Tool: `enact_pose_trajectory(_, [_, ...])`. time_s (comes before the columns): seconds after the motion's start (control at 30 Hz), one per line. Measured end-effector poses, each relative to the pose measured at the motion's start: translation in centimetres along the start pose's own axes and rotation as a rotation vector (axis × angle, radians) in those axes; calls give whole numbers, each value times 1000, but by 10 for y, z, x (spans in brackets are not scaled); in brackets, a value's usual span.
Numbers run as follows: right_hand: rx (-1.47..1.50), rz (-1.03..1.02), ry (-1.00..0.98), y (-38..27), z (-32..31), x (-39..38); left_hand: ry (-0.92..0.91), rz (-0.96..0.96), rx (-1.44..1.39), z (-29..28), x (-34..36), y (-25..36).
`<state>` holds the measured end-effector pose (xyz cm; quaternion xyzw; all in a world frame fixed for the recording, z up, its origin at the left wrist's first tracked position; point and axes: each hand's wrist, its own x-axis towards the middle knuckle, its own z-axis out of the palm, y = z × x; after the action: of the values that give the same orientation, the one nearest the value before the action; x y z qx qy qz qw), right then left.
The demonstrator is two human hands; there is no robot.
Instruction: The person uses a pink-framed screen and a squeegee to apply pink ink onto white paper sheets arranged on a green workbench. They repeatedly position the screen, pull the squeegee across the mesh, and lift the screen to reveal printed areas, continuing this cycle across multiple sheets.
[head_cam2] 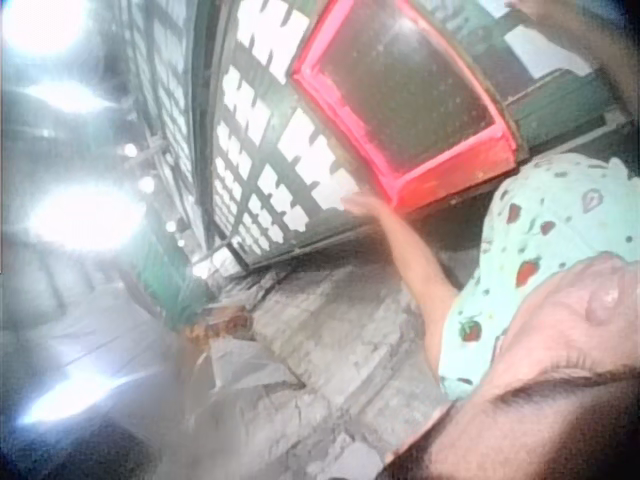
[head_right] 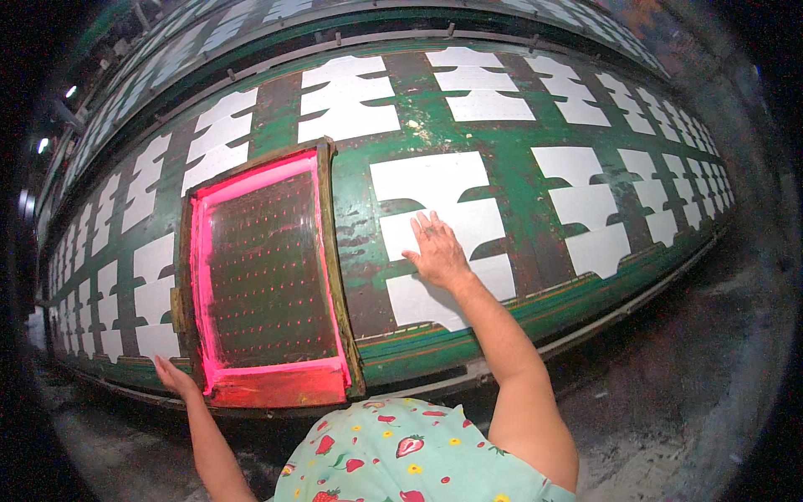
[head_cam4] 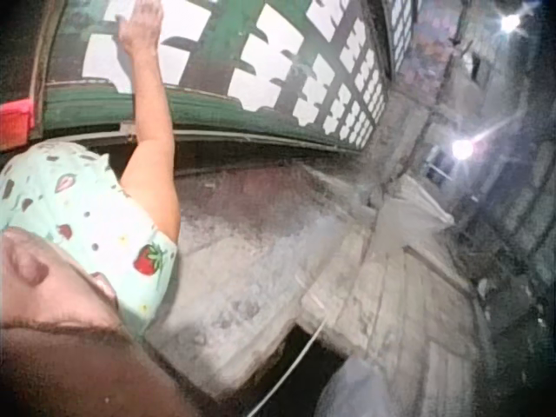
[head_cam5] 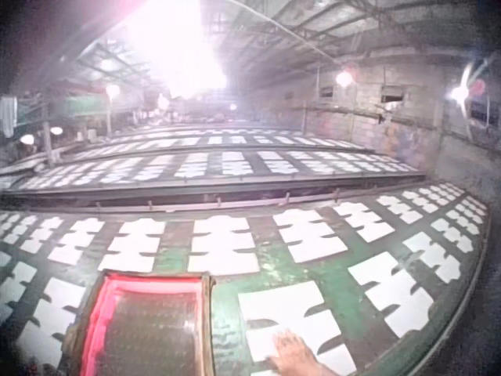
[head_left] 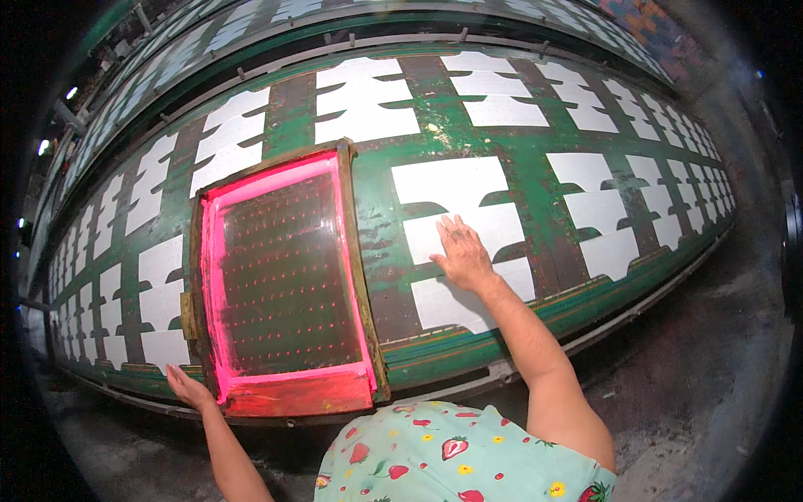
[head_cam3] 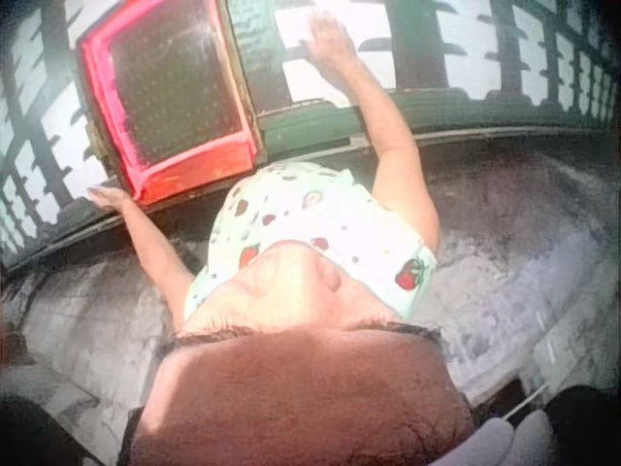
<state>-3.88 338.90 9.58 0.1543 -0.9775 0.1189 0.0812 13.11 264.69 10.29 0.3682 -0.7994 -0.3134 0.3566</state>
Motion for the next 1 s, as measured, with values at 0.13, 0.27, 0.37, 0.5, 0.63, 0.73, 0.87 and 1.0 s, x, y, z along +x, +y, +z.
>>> enact_pose_trajectory(0.13, [48,-17,-57,31,16,57,3,-54,-4,-27,-24,32])
enact_pose_trajectory(0.27, [72,-73,-145,50,31,105,17,56,181,-47,-44,49])
enact_pose_trajectory(0.37, [83,-29,-63,106,34,110,-46,232,335,-82,-62,51])
enact_pose_trajectory(0.5, [-122,400,-1,212,15,111,44,90,400,-128,-82,44])
enact_pose_trajectory(0.63, [-243,419,106,218,7,113,96,3,462,-147,-85,42])
enact_pose_trajectory(0.73, [-72,46,166,147,24,122,22,-7,315,-129,-77,51])
enact_pose_trajectory(0.87, [133,-187,-109,90,45,127,-118,220,274,-104,-61,80])
enact_pose_trajectory(1.0, [-37,64,-52,171,33,134,-139,255,294,-126,-55,99])
